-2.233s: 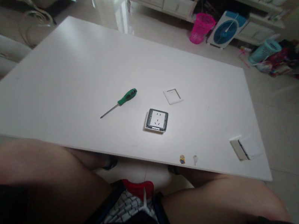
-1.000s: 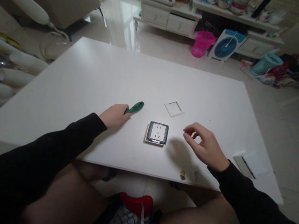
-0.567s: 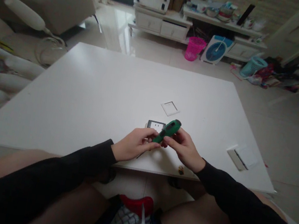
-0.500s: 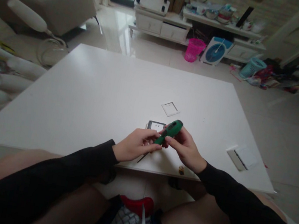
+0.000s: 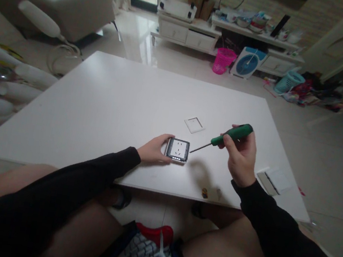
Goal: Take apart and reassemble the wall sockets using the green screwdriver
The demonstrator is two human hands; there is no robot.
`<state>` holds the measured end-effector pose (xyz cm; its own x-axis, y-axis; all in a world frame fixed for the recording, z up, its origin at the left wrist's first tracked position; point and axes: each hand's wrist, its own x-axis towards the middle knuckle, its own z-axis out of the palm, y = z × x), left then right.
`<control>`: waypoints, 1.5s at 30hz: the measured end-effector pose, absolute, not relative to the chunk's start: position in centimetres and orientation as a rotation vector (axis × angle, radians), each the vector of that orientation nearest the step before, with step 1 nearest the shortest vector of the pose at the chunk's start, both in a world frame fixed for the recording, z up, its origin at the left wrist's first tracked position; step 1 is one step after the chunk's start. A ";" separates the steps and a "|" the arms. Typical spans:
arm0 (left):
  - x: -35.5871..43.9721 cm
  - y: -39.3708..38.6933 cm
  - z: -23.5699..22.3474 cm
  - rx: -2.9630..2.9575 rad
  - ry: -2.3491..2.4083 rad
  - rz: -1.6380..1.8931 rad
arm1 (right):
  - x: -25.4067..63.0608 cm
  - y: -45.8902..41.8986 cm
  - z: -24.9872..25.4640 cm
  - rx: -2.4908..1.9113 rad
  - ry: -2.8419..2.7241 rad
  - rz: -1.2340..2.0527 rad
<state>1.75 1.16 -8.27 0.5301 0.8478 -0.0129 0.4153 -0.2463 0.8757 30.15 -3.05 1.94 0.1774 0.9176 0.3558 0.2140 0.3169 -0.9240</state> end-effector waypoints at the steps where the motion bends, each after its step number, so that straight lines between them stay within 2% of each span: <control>1: 1.9 0.9 -8.0 1.865 1.014 0.581 | 30.2 -3.3 2.1 -1.190 -1.353 0.697; 9: 2.9 -0.9 -8.1 2.054 1.041 0.555 | 30.2 -4.6 1.9 -1.221 -1.627 0.678; 22: 3.0 -1.0 -8.4 2.153 1.042 0.535 | 29.4 -4.5 2.1 -1.233 -1.680 0.712; 45: 3.2 -1.1 -8.5 2.171 1.043 0.538 | 29.0 -4.7 3.6 -1.246 -1.806 0.372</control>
<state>3.19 -1.11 -8.48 0.5970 0.7984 0.0781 0.5266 -0.4635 0.7127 29.00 -4.75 3.63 -0.1040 0.8637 0.4932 0.5986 0.4503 -0.6624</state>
